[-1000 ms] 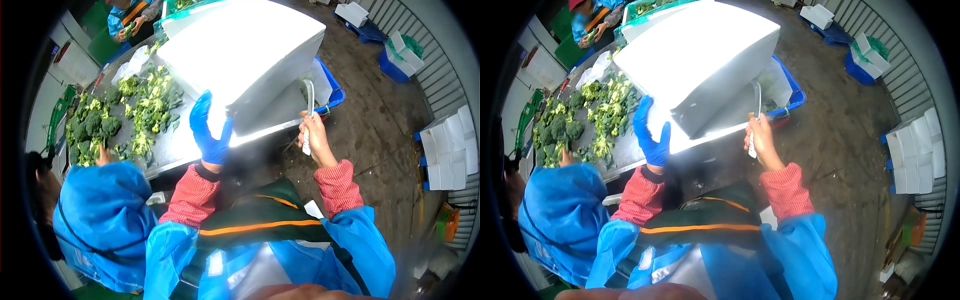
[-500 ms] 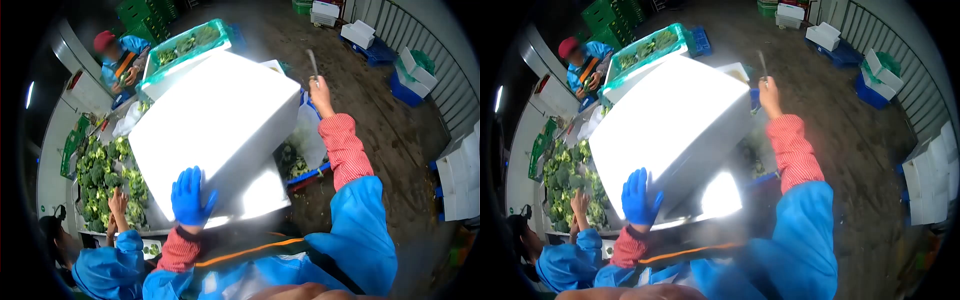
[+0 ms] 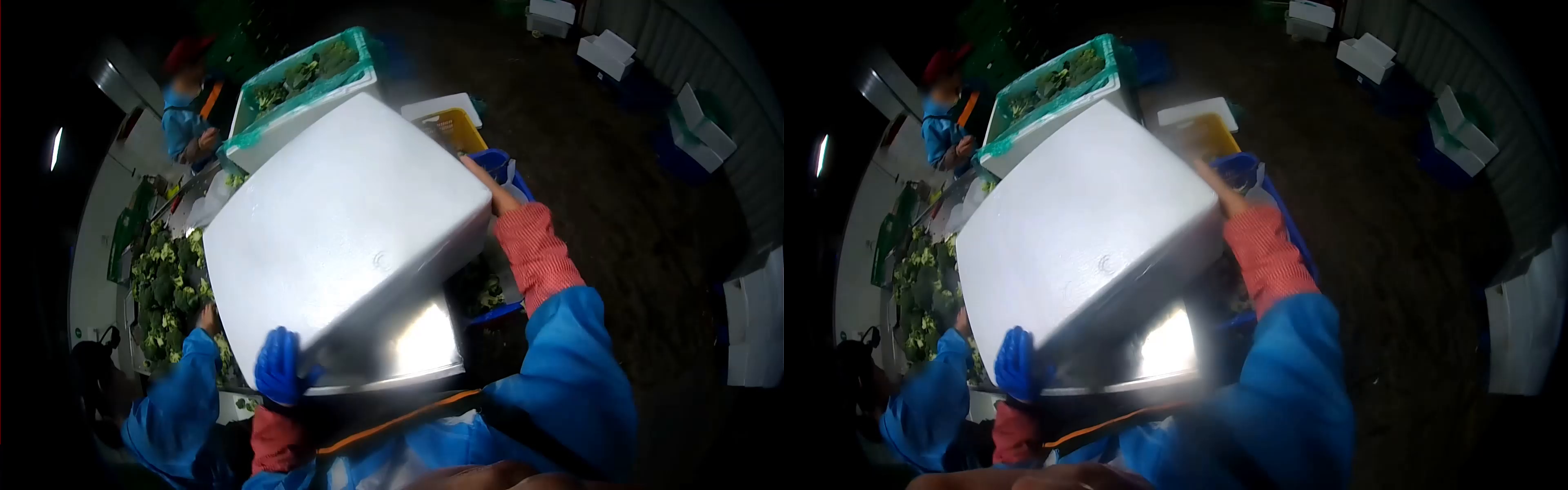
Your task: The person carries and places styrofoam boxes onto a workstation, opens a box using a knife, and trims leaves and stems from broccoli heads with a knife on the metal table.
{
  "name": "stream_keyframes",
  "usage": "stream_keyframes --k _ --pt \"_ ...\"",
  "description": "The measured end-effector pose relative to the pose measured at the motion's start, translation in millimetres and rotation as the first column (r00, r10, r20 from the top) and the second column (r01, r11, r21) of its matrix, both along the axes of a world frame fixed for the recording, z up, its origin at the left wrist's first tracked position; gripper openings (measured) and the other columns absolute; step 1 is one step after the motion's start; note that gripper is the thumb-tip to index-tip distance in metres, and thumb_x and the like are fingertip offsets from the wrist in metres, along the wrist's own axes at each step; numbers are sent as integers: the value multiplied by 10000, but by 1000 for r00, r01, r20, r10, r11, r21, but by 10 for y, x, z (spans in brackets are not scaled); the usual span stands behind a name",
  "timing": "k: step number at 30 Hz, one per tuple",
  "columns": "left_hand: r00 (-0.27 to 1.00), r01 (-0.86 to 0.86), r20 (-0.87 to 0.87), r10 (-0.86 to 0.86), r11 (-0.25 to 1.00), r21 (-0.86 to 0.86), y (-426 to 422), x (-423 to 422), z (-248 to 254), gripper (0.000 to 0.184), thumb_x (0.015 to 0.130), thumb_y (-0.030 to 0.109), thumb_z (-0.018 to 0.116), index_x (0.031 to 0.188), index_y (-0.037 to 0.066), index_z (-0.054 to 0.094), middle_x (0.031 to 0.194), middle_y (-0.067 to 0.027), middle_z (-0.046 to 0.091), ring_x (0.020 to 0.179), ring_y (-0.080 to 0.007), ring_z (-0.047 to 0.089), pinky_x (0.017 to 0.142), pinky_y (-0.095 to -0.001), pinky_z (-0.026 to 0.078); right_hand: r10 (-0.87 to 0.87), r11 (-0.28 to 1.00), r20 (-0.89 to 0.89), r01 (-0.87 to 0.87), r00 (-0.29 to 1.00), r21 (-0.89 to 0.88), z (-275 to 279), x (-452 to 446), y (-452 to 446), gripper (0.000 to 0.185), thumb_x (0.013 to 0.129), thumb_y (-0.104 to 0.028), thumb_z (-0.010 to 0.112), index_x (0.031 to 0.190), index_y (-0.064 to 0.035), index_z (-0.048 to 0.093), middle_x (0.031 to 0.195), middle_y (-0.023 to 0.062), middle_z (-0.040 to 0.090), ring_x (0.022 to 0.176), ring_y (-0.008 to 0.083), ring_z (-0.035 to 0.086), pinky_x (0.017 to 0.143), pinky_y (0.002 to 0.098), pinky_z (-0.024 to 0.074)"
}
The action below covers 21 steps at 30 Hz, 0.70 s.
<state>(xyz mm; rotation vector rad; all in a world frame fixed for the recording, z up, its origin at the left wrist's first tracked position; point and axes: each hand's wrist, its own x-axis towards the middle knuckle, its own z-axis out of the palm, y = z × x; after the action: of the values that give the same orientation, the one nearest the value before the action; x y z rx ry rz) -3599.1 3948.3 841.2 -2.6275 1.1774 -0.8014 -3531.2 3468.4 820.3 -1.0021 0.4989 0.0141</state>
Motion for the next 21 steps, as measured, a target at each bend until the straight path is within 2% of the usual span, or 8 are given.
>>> stream_keyframes --k 2,3,5,7,8,12,15,21 --pt "998 -55 -23 56 998 21 448 262 -33 682 756 504 671 1248 49 547 1301 -198 506 1170 -376 512 928 -461 431 -29 995 199 9 980 99 -480 -63 163 628 916 -540 479 1288 -35 511 1316 138 503 1200 235 481 991 337 411" --pt "998 -40 -48 42 998 41 677 423 30 686 731 485 689 1258 69 548 1318 -191 499 1197 -376 490 942 -469 414 -15 999 200 5 980 51 -642 -126 360 719 924 -562 449 1455 -97 310 1401 136 438 1297 217 394 1060 320 312" --pt "992 -43 -120 45 999 22 1091 695 109 769 660 377 761 1326 103 491 1403 -206 415 1260 -384 427 1015 -487 355 -65 926 167 122 984 -357 -1217 -33 687 561 961 -449 438 1265 22 465 1099 110 606 1008 245 570 883 358 444" --pt "961 -188 -202 191 982 32 1300 820 176 902 621 363 788 1402 130 401 1454 -208 344 1324 -383 351 1079 -508 266 -121 623 306 313 944 -717 -1512 -232 1205 465 971 -353 452 1256 15 444 1006 109 602 950 231 556 860 347 447" --pt "942 -231 -240 233 972 35 1304 801 187 940 614 380 791 1418 126 374 1465 -205 326 1339 -379 327 1091 -515 235 -60 610 391 343 919 -715 -1380 -283 1289 344 995 -189 423 1289 -9 413 984 98 582 934 187 567 821 273 452" --pt "931 -205 -289 221 975 86 867 805 414 1040 594 449 797 1451 104 318 1491 -194 284 1374 -367 276 1119 -538 151 75 995 300 -50 951 -88 -846 -155 805 182 1003 -211 397 1089 -71 476 679 -30 437 517 53 438 433 212 405" --pt "958 9 -276 72 959 283 59 756 553 1099 573 512 798 1433 26 317 1466 -219 317 1370 -388 276 1119 -530 171 137 982 315 -86 939 -170 -595 305 449 213 982 -246 411 1027 -44 463 679 3 447 486 95 454 399 268 434" --pt "950 16 -309 48 980 200 13 865 407 1034 639 650 707 1406 42 374 1451 -241 330 1339 -390 336 1105 -515 235 199 966 259 -144 945 -216 -534 1072 219 199 972 -244 412 955 -47 439 672 25 455 475 109 485 402 292 482"
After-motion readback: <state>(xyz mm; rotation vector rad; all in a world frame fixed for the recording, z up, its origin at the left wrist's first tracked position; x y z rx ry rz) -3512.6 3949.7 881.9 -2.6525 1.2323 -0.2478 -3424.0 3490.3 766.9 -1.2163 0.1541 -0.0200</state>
